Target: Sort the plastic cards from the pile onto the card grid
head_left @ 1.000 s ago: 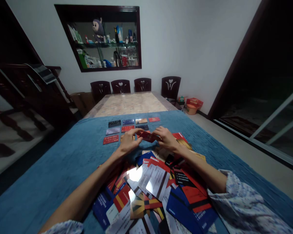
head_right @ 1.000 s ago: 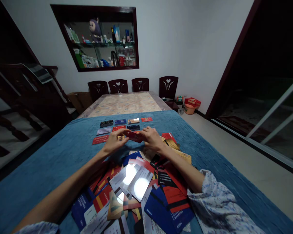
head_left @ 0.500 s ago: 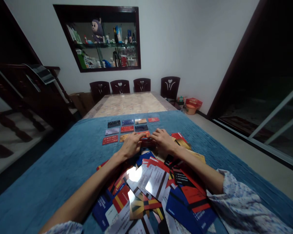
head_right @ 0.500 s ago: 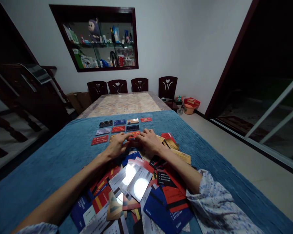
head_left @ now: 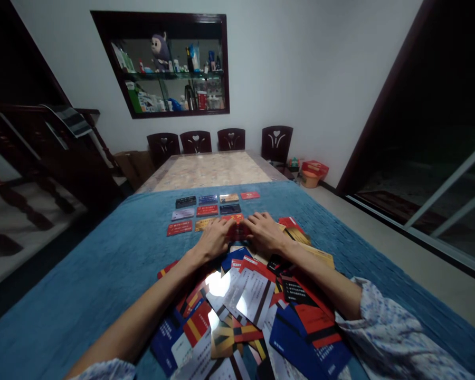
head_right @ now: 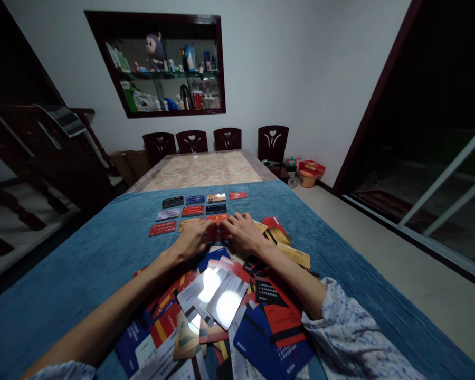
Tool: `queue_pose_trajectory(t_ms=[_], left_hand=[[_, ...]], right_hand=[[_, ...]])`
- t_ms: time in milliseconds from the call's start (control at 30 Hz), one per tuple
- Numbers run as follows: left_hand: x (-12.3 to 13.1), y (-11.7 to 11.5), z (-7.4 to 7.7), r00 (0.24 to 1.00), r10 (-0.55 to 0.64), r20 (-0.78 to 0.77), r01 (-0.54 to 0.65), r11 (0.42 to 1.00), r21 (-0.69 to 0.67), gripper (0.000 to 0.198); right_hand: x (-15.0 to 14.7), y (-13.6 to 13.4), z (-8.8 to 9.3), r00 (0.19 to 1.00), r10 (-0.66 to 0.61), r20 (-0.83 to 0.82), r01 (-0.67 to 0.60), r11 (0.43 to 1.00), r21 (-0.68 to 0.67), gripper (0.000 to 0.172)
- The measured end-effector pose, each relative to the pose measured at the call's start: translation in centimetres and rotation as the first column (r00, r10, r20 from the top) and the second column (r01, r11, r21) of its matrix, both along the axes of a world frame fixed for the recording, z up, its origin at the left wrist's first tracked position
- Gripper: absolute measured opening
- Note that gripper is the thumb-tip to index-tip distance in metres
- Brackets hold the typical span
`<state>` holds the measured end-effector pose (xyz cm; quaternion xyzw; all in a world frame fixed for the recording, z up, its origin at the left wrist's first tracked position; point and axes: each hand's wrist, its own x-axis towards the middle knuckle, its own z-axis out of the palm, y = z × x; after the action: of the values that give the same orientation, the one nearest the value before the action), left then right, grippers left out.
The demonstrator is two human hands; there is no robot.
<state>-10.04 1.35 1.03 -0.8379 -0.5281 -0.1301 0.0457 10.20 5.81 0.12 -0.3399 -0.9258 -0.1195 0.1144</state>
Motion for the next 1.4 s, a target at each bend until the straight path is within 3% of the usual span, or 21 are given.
queue_pose_trajectory(t_ms=[133,300,667,1133,1400], left_hand=[[0.3,-0.2,-0.2,0.998,0.053,-0.046,-0.053,0.998,-0.014,0.045],[0.5,-0.2,-0.6,0.995,0.085,-0.044,-0.087,0.995,-0.048,0.048],[0.5,0.1,-1.2,0.995,0.086,0.058,-0.083,0.996,-0.044,0.052],[0.1,0.2,-0.6,0.998,0.052,0.045,-0.051,0.998,-0.024,0.052],[-0.1,0.6,-1.0,0.998,0.044,0.043,-0.044,0.999,0.004,0.051]], right_hand=[[-0.1,-0.2,0.1,0.999,-0.037,0.023,0.037,0.999,-0.019,0.045],[-0.1,-0.2,0.1,0.998,-0.062,0.022,0.063,0.998,-0.025,0.044],[0.0,-0.5,0.6,0.998,-0.057,-0.016,0.057,0.997,-0.051,0.045],[0.6,0.3,0.8,1.0,-0.02,-0.014,0.02,1.0,0.009,0.051],[1.2,1.0,0.9,1.0,0.002,-0.022,-0.002,1.0,0.005,0.054]])
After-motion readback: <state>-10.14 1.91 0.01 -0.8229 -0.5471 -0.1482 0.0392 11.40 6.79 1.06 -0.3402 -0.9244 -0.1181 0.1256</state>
